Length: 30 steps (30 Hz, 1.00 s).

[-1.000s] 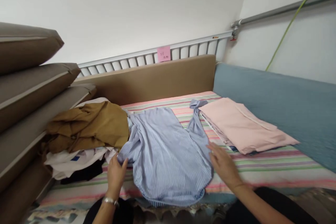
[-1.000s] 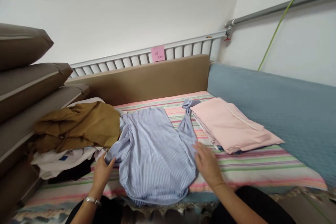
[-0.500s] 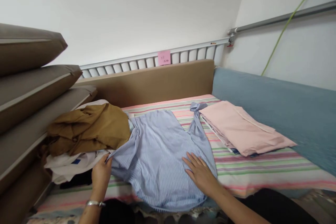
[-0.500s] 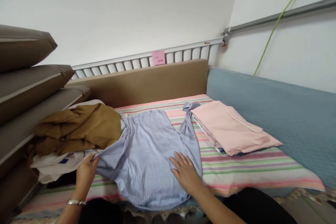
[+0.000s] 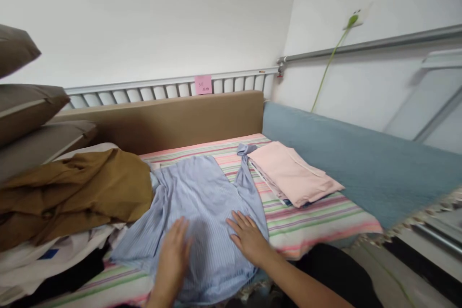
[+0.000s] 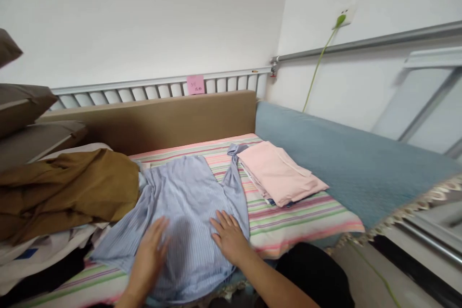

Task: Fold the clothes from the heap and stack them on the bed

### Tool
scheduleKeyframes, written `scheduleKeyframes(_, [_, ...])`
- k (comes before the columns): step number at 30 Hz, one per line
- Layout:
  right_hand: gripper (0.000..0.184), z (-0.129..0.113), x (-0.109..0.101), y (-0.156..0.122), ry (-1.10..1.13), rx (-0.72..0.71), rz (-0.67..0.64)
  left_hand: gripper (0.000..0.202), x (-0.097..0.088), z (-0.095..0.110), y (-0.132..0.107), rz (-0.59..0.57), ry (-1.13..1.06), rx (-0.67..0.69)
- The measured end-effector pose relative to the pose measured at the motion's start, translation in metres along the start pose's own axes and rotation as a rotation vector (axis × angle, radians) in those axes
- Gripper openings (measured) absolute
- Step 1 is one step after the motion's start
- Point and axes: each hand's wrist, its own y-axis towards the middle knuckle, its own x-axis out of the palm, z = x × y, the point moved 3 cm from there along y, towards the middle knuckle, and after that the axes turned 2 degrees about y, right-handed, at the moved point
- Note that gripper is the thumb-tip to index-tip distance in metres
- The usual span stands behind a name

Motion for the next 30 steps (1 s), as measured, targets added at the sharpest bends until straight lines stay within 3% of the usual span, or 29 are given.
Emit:
scheduleKeyframes(2, [0.047, -0.001, -0.003, 0.0, 0.016, 0.013, -0.011, 0.044, 0.032, 0.04, 0.002, -0.11, -0.016, 0.09])
scheduleKeyframes(4, [0.047, -0.002, -0.004, 0.0, 0.036, 0.03, -0.03, 0.047, 0.053, 0.051, 0.004, -0.192, 0.052, 0.037])
scheduleKeyframes(7, [0.048, -0.004, -0.004, 0.0, 0.087, 0.062, -0.059, 0.048, 0.061, 0.018, 0.008, -0.247, 0.206, -0.149])
scheduleKeyframes(10, [0.05, -0.004, -0.007, 0.002, 0.165, 0.077, -0.078, 0.05, 0.054, -0.029, 0.007, -0.268, 0.267, -0.271])
scheduleKeyframes(12, [0.049, 0.001, -0.013, 0.007, 0.231, 0.066, -0.088, 0.052, 0.05, -0.049, 0.003, -0.274, 0.258, -0.312])
scheduleKeyframes(15, [0.039, 0.02, -0.033, 0.022, 0.36, 0.108, 0.05, 0.052, 0.051, -0.058, -0.003, -0.259, 0.242, -0.32])
scheduleKeyframes(18, [0.036, 0.05, -0.055, 0.044, 0.414, 0.248, 0.239, 0.052, 0.053, -0.056, -0.006, -0.231, 0.252, -0.313])
scheduleKeyframes(21, [0.035, 0.061, -0.063, 0.068, 0.4, 0.276, 0.242, 0.052, 0.052, -0.054, -0.006, -0.214, 0.263, -0.305])
scheduleKeyframes(26, [0.039, 0.024, -0.035, 0.098, 0.328, 0.071, 0.056, 0.048, 0.043, -0.04, 0.008, -0.299, 0.337, -0.407])
scheduleKeyframes(28, [0.04, 0.003, -0.018, 0.103, 0.293, 0.006, -0.021, 0.047, 0.043, -0.021, 0.026, -0.33, 0.317, -0.344])
scheduleKeyframes(30, [0.039, -0.012, -0.004, 0.109, 0.282, -0.053, -0.075, 0.049, 0.05, 0.002, 0.048, -0.336, 0.208, -0.172])
